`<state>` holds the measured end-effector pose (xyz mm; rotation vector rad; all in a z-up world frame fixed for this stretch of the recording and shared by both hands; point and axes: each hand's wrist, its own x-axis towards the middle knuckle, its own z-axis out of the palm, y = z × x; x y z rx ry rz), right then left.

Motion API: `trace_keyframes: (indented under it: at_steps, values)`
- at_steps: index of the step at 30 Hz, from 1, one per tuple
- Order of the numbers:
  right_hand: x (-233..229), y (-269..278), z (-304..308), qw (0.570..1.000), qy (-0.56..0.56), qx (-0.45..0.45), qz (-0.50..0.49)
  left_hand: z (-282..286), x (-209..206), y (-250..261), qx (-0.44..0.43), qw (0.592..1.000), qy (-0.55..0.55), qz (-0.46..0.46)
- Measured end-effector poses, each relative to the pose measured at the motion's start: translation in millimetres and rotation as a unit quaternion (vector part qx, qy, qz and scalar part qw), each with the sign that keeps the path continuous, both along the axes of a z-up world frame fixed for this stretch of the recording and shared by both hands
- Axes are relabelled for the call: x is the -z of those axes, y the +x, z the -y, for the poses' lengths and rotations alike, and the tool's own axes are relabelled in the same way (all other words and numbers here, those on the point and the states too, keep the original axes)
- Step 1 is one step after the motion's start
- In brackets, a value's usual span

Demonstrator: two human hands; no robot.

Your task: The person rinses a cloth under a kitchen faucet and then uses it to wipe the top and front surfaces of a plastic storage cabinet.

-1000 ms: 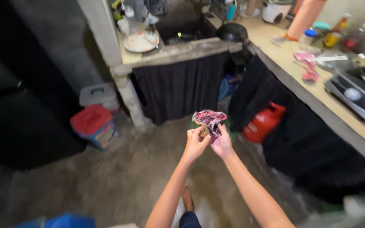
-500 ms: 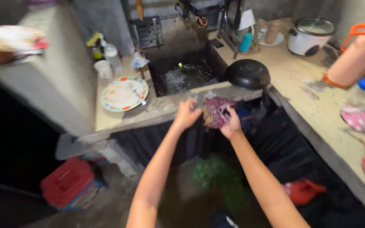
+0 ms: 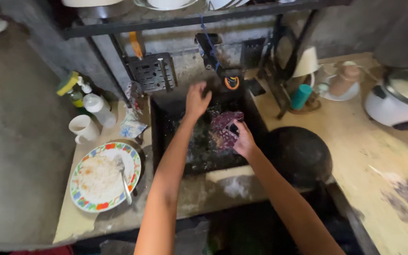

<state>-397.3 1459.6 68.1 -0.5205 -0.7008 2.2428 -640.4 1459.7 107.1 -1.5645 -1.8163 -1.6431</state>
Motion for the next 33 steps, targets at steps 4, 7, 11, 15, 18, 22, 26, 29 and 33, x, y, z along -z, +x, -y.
trace_keyframes:
  at_steps: [4,7,11,15,18,22,26,29,33]
  values:
    - [24.2,-25.2,-66.3,0.904,0.365,0.069,0.212,-90.3,-60.1,-24.2,-0.094,0.991,0.084,-0.047]
    - [52.6,-34.5,-94.5,0.914,0.350,0.043,0.203,-112.4,-85.2,-20.3,-0.141,0.990,0.004,-0.002]
    - [66.5,-44.7,-125.3,0.995,-0.028,-0.085,-0.048,-131.0,-97.4,-35.3,-0.199,0.976,-0.089,-0.021]
    - [53.6,-65.2,-140.1,0.993,-0.057,-0.102,0.005,-140.4,-67.9,-64.7,-0.186,0.981,-0.024,-0.052]
    - [40.1,-75.1,-136.7,0.994,-0.068,-0.087,0.007,-159.4,-41.5,-94.2,-0.090,0.992,-0.062,0.057]
    - [33.3,-80.6,-137.1,0.994,-0.067,-0.089,0.003,-182.3,-14.9,-121.5,0.125,0.966,-0.065,0.217]
    - [43.7,-73.9,-145.0,0.990,0.021,-0.118,-0.069,-169.9,-12.7,-122.0,0.241,0.877,0.004,0.415]
    - [50.5,-74.0,-157.0,0.991,-0.011,-0.131,-0.006,-142.5,-4.2,-108.1,0.196,0.877,0.026,0.437]
    - [44.2,-74.9,-152.5,0.989,0.086,-0.069,0.103,-105.3,9.0,-97.6,0.111,0.887,-0.007,0.448]
